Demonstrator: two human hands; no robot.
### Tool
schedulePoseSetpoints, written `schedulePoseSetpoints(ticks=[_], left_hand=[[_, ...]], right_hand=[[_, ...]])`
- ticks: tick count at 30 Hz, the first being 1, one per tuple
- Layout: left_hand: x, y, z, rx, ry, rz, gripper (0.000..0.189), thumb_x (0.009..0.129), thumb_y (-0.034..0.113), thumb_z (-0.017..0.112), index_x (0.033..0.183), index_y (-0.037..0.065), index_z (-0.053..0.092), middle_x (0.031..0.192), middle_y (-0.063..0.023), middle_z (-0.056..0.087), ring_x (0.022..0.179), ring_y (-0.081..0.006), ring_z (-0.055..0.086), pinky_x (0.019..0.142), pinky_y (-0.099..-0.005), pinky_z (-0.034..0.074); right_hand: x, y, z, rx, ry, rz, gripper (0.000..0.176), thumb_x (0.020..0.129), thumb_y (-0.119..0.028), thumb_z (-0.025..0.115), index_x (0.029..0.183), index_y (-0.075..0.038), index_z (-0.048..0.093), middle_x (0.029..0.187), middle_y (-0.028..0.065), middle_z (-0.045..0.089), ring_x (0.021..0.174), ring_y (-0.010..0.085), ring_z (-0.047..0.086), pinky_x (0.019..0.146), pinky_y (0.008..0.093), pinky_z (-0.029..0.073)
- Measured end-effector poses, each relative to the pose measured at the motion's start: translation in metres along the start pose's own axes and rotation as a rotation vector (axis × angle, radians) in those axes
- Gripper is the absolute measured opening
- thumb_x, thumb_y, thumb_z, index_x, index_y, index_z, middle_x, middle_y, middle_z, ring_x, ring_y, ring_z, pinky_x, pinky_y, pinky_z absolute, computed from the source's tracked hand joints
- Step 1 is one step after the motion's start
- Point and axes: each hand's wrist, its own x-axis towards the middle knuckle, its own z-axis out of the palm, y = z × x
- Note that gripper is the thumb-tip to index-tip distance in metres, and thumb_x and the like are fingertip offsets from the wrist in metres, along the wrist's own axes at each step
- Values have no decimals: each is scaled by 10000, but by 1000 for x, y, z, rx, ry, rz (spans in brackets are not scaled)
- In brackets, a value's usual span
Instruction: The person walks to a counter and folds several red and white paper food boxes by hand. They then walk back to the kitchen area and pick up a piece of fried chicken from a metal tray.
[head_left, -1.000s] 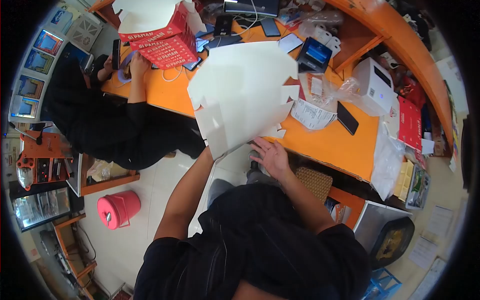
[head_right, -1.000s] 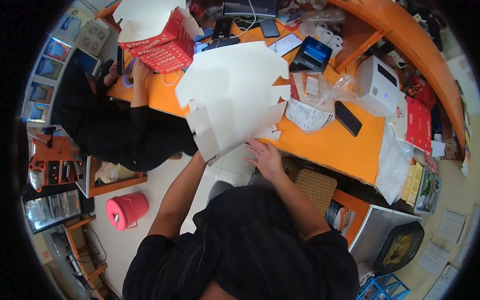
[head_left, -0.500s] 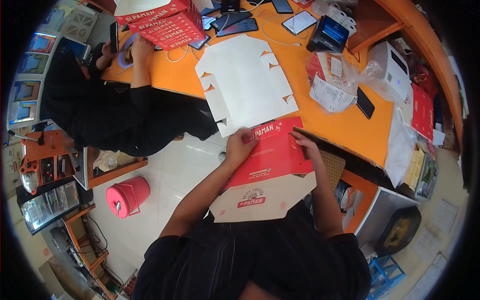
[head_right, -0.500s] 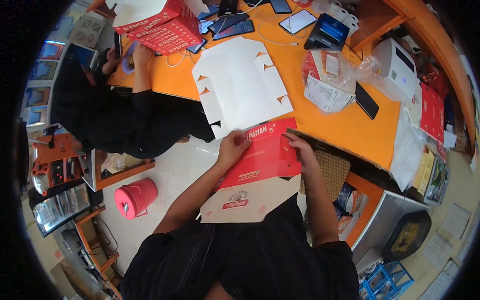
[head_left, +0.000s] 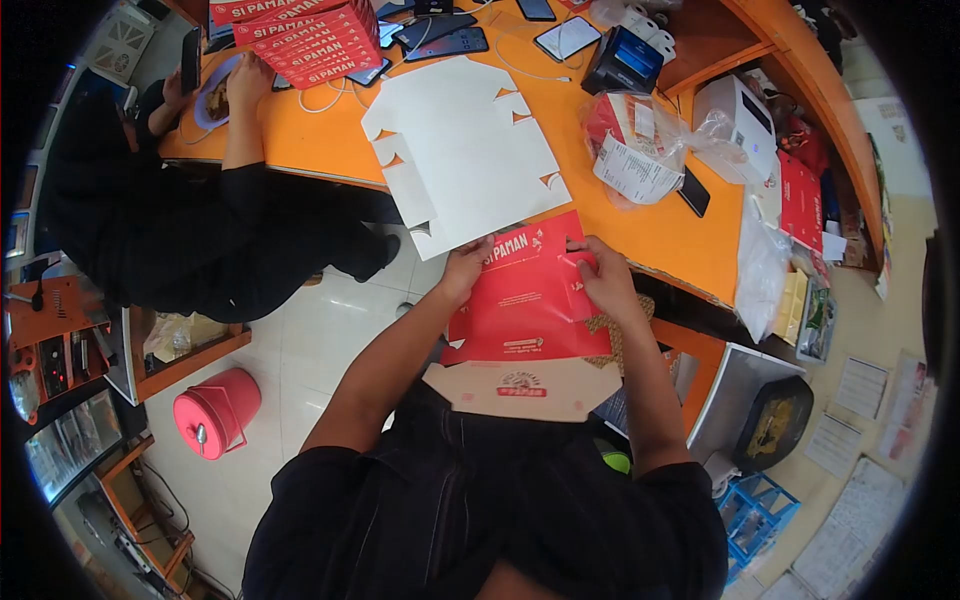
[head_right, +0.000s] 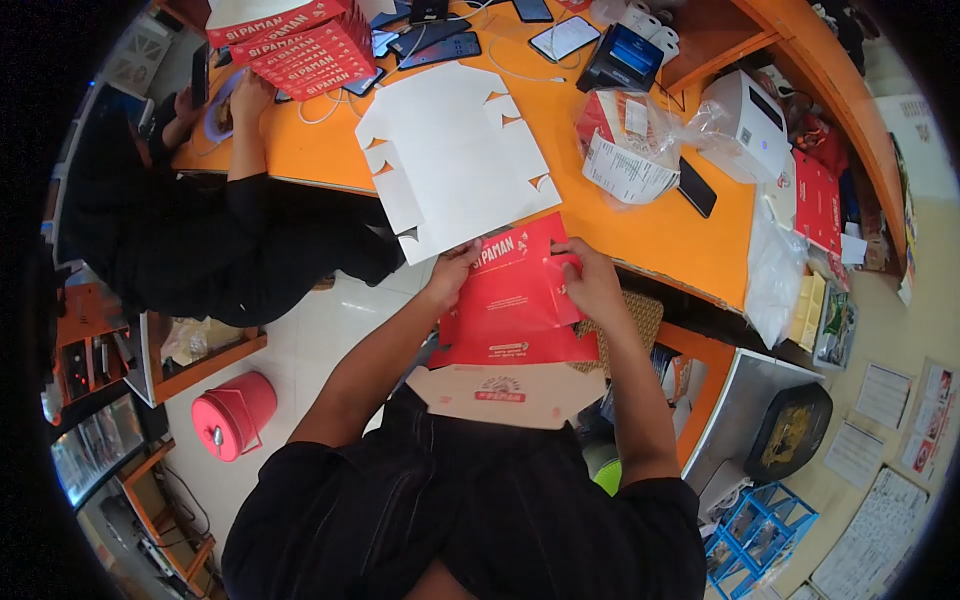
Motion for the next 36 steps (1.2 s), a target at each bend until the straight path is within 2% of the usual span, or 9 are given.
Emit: schedulePoseSetpoints(ticks=[3,10,12,17,23,27,32,34,36], left_hand=[[-6,16,4,-93,-66,-100,158,899,182,627,997,60,643,924,-19,636,861,-116,586,780,-275,496],[27,-9,-7,-181,-328,-146,274,844,185,687,1079,62,617,1049,-55,614,1013,-160,542,875,-330,468],[14,7,4,-129,-323,-134,295,850,182,680,1108,60,604,1074,-59,609,1050,-166,523,892,-339,456],[-4,17,16,15,-92,17,374,884,200,634,1215,51,545,1181,-83,576,1090,-196,522,924,-356,445],[-34,59,-2,-507,-465,-472,427,901,305,555,1234,39,529,1181,-134,589,1031,-252,602,883,-368,504],[-18,60,-16,-263,-328,-534,425,916,303,551,1229,17,528,1142,-136,604,1023,-225,606,866,-350,508],[1,39,-28,294,-281,-151,424,835,136,669,1229,47,539,1173,-109,590,1025,-176,588,865,-287,483],[5,34,-43,742,-461,50,429,823,54,671,1230,39,535,1198,-98,562,1102,-167,531,904,-293,460],[4,31,-42,765,-364,15,412,822,66,678,1209,33,541,1190,-100,567,1097,-171,534,891,-293,467]], right_hand=[[-18,-43,-7,-147,72,-218,334,785,55,525,1104,-35,560,957,197,635,818,302,624,720,322,476],[-45,-102,14,-351,12,-53,345,786,-8,556,1127,-60,546,865,179,591,801,323,580,718,406,487],[-46,-112,21,-457,17,-275,360,779,-17,543,1137,-40,526,893,164,571,862,312,563,719,406,495],[-57,-126,57,-592,31,-272,483,765,-61,581,1223,37,462,1032,202,588,924,300,560,698,367,523],[-68,-117,104,-627,-102,-294,535,792,-129,565,1262,86,428,1194,295,538,1094,373,518,927,463,418],[-64,-90,140,-722,-61,-355,548,805,-111,525,1292,91,377,1289,309,450,1205,405,438,1014,504,358],[-63,-69,177,-625,-15,-300,526,809,-103,515,1291,66,388,1331,318,406,1221,434,421,1011,541,343],[-61,-53,186,-634,-51,-301,526,812,-104,515,1297,56,388,1334,320,402,1216,435,428,1008,545,343],[-60,-36,193,-688,-36,-429,503,843,-149,484,1319,-3,413,1301,293,468,1122,390,510,927,503,428]])
